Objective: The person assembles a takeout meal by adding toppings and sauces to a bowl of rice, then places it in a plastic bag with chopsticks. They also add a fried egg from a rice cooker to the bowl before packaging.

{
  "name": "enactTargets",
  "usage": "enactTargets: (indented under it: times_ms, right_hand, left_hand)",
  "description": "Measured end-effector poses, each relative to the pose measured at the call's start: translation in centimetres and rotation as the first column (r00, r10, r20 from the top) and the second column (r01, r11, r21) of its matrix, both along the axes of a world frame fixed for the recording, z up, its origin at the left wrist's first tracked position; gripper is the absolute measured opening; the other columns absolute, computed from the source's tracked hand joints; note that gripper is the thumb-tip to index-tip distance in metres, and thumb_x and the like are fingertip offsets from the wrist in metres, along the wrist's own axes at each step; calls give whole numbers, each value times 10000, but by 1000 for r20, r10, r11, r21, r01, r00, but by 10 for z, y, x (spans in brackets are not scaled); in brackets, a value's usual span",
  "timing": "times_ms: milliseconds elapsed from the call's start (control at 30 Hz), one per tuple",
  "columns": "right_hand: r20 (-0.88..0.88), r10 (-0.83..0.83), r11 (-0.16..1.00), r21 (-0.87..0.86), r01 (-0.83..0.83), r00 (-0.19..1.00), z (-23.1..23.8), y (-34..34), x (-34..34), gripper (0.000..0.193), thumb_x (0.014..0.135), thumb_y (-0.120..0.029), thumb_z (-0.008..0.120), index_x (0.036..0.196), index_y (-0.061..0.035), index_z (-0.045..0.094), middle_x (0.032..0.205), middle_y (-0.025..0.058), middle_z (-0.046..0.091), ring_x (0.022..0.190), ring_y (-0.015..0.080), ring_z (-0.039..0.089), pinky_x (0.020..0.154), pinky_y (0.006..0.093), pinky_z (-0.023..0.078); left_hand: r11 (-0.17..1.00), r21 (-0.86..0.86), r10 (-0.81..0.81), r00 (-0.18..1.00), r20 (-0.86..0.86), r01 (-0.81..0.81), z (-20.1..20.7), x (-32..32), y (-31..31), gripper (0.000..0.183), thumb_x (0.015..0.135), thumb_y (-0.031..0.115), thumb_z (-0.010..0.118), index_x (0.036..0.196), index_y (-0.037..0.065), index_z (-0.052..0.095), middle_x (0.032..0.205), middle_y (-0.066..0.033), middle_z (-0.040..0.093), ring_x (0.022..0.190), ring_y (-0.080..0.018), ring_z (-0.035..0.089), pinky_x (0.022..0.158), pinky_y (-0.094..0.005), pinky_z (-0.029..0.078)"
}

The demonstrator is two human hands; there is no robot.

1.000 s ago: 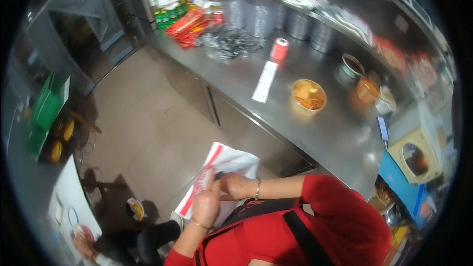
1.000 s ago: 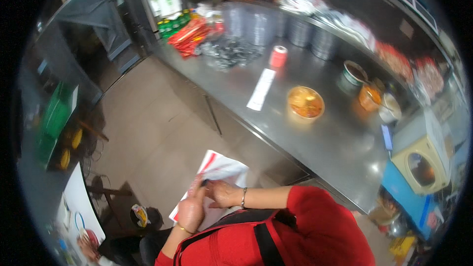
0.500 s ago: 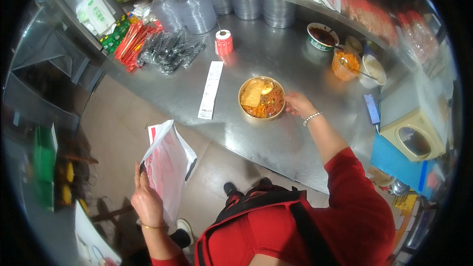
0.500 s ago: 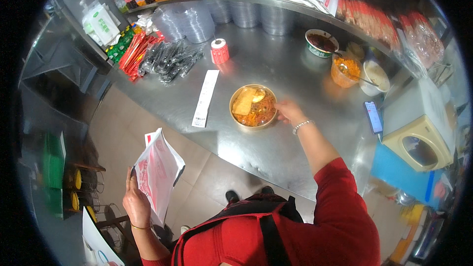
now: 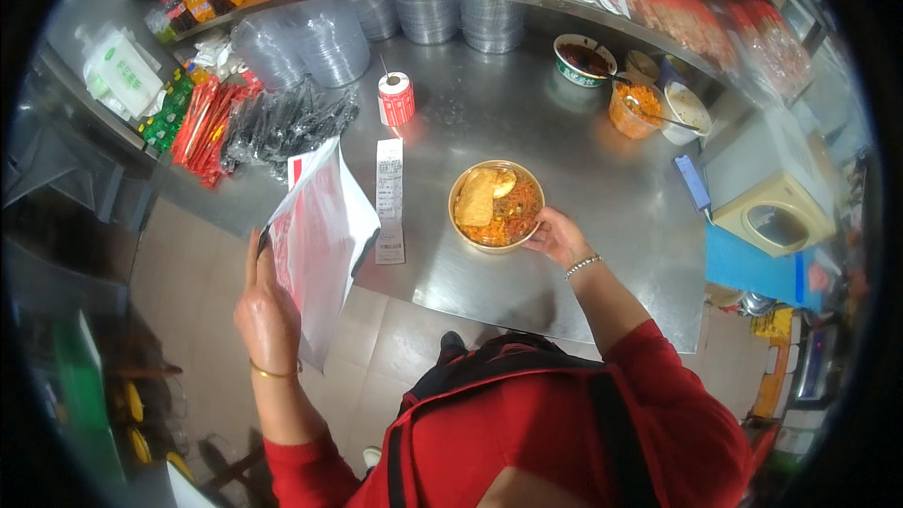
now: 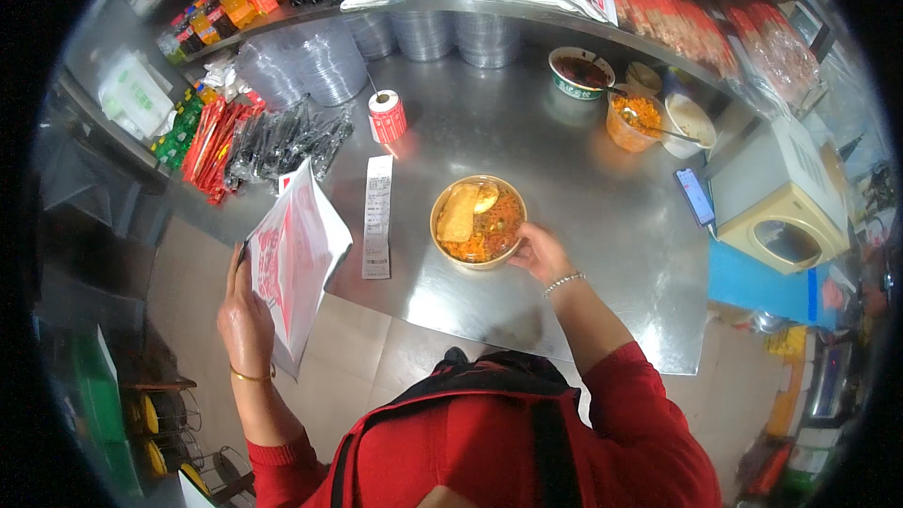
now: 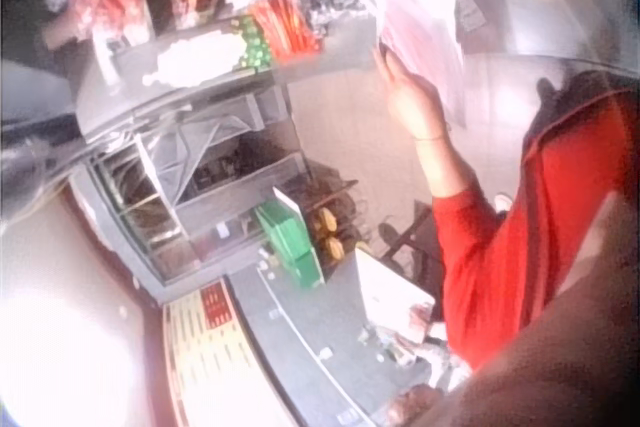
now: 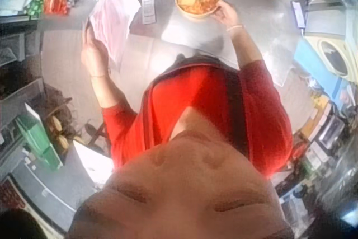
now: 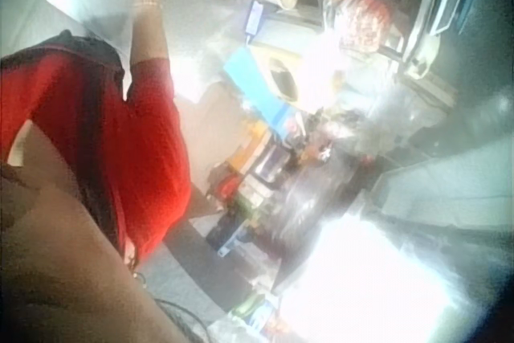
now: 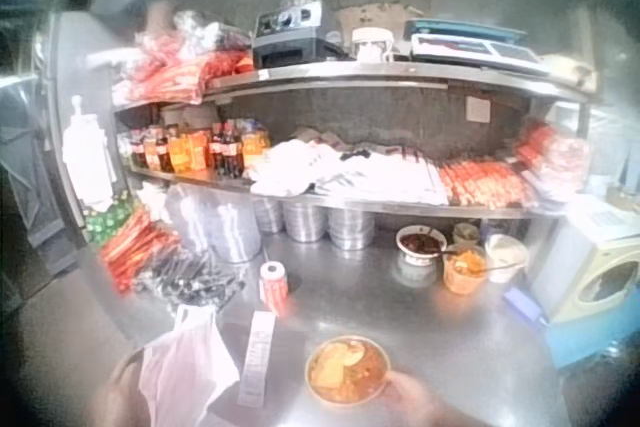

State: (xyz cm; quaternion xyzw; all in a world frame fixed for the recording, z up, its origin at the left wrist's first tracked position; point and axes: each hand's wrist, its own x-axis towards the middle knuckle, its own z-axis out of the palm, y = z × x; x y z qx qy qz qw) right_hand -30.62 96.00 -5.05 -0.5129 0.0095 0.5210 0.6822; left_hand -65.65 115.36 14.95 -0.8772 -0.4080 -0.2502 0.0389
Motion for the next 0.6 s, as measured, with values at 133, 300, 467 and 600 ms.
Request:
enactTargets:
  times_ms: [133, 300, 467, 600]
  right_hand:
    - [-106, -6, 996, 86, 15, 994, 3, -5, -5, 312, 845, -149, 475, 1124, -7, 465, 1077, 151, 578, 1012, 285, 578, 911, 495, 448]
    - [-94, 69, 989, 137, -56, 993, 8, -23, 3, 362, 822, -145, 473, 1155, -6, 447, 1129, 170, 554, 1054, 300, 563, 924, 509, 446]
    - [-157, 83, 963, 266, -39, 984, 39, -59, 0, 441, 785, -141, 483, 1203, -12, 426, 1191, 160, 525, 1108, 295, 529, 916, 485, 457]
    - [-285, 121, 916, 402, 4, 951, 83, -69, -7, 449, 775, -137, 488, 1204, -15, 434, 1199, 152, 515, 1084, 277, 533, 907, 460, 461]
  left_hand:
    - [1000, 5, -8, 1000, -19, 8, -3, 26, 19, 409, 755, -40, 442, 1139, 59, 542, 1310, -65, 485, 783, -306, 636, 632, -377, 516]
    - [997, 49, -57, 995, -82, 61, -6, 68, 27, 385, 751, -14, 463, 1123, 46, 543, 1327, -65, 467, 684, -310, 638, 586, -390, 513]
    - [988, 77, -120, 982, -148, 132, -12, 119, 20, 412, 762, -2, 470, 1168, 51, 524, 1338, -92, 453, 666, -299, 641, 578, -372, 520]
    - [972, 109, -172, 944, -283, 210, -16, 164, 4, 424, 787, 31, 458, 1208, 61, 505, 1356, -97, 435, 649, -242, 648, 543, -355, 520]
